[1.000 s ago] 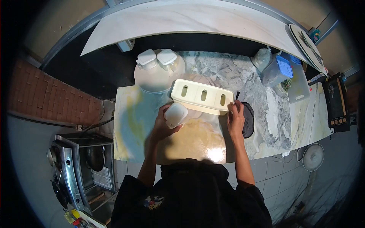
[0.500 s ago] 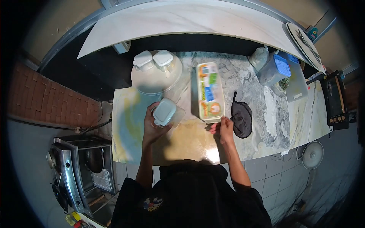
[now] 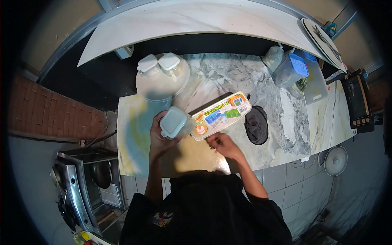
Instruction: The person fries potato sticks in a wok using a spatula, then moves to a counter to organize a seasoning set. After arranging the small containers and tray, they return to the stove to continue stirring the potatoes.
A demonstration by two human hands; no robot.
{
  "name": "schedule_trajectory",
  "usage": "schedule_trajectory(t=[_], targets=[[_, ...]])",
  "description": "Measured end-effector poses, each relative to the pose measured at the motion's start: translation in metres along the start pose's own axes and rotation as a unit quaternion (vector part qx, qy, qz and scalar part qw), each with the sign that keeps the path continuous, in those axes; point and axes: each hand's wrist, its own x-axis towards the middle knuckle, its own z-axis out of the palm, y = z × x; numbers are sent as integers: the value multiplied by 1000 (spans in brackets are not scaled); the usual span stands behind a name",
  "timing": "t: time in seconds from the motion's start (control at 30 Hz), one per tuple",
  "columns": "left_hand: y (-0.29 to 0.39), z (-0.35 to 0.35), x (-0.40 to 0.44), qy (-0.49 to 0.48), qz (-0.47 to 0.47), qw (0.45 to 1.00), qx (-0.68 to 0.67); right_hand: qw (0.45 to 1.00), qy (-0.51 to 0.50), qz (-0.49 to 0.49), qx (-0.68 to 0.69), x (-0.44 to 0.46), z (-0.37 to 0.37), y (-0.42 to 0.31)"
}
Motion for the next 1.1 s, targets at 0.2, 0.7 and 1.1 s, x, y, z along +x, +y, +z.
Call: schedule_trajectory(t=[0.2,0.7,1.1], targets=[[-1,-9,-12,-15,4,1000,-8,887,194,-205,-367,-23,-42,-54],[-9,-2,-14,-36,-71,997,-21,833,249,-231,-438,49,-42,-63],[-48,31,-11,-35,2,999,14,989,44,-125,-59,1,-2,-17]])
